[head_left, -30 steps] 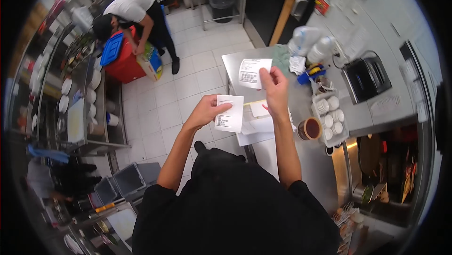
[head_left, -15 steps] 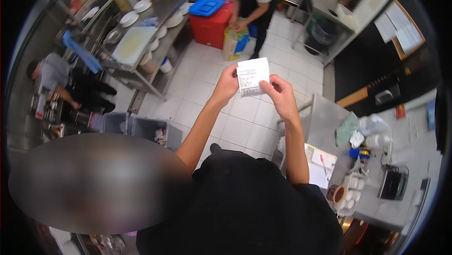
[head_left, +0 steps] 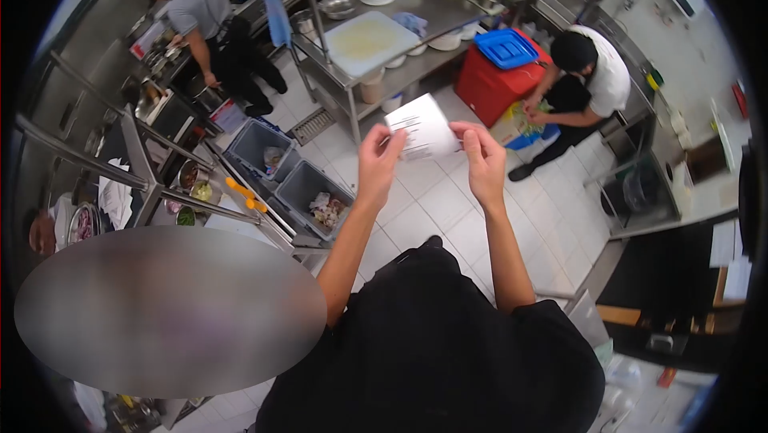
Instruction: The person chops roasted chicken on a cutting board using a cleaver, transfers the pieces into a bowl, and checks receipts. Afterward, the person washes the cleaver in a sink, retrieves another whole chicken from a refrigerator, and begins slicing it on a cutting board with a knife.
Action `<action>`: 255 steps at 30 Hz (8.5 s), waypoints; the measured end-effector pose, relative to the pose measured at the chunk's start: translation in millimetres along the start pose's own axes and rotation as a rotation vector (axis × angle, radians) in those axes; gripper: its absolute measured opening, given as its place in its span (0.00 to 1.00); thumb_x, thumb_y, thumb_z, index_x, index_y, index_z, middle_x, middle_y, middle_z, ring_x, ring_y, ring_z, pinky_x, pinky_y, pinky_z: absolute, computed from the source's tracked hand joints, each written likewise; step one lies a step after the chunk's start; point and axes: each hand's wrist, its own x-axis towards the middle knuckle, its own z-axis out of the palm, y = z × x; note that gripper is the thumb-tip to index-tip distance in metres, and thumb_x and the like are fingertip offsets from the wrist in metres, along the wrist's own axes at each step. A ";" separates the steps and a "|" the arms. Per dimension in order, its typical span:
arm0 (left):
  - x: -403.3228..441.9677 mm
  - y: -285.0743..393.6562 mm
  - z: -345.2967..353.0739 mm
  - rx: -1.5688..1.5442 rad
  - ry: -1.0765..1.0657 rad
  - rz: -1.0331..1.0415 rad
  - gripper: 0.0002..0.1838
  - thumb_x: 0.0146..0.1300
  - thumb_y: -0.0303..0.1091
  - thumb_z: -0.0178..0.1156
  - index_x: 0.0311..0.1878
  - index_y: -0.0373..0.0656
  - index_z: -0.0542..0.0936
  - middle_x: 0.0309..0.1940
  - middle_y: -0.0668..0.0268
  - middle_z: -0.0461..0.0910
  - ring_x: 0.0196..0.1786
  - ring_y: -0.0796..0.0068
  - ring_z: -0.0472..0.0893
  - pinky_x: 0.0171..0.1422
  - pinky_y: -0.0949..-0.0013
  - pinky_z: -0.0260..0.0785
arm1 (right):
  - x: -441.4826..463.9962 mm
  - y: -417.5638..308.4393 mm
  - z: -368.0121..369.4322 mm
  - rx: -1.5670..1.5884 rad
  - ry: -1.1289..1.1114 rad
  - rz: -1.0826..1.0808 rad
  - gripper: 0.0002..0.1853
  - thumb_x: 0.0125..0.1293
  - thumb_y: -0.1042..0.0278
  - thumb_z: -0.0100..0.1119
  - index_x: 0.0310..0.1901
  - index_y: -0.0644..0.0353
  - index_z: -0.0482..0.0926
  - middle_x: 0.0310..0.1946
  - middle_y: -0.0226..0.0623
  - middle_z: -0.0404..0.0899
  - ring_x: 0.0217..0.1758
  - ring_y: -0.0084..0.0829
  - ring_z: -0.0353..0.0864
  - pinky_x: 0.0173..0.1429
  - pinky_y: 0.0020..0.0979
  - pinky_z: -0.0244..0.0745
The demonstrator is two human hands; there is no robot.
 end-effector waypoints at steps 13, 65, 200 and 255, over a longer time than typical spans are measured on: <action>131.6 32.2 -68.3 0.251 0.356 0.071 0.08 0.72 0.34 0.66 0.41 0.40 0.82 0.34 0.76 0.79 0.37 0.88 0.72 0.42 0.77 0.63 | 215.9 97.9 104.1 0.211 -0.723 0.172 0.14 0.74 0.62 0.63 0.46 0.67 0.85 0.36 0.25 0.84 0.41 0.17 0.76 0.48 0.25 0.72; -92.6 -42.4 -106.7 -0.085 1.405 0.470 0.07 0.74 0.34 0.64 0.46 0.40 0.80 0.39 0.69 0.86 0.41 0.86 0.81 0.45 0.75 0.72 | 408.1 -9.3 250.7 -0.098 -1.151 -0.534 0.13 0.75 0.60 0.56 0.51 0.58 0.84 0.42 0.33 0.87 0.43 0.28 0.85 0.50 0.31 0.79; -378.9 22.1 -710.5 1.177 0.767 -0.183 0.18 0.65 0.25 0.63 0.58 0.40 0.77 0.50 0.51 0.79 0.48 0.50 0.84 0.52 0.51 0.77 | -280.1 191.8 589.9 -0.758 -1.448 -0.310 0.26 0.75 0.36 0.51 0.50 0.53 0.80 0.30 0.57 0.84 0.38 0.62 0.85 0.44 0.56 0.81; -435.3 48.9 -673.4 1.204 0.862 0.133 0.28 0.65 0.31 0.67 0.68 0.44 0.74 0.65 0.49 0.72 0.69 0.45 0.69 0.73 0.48 0.63 | -483.0 125.9 467.9 -0.432 -0.876 0.571 0.29 0.78 0.44 0.52 0.35 0.68 0.82 0.20 0.42 0.78 0.25 0.33 0.79 0.31 0.39 0.73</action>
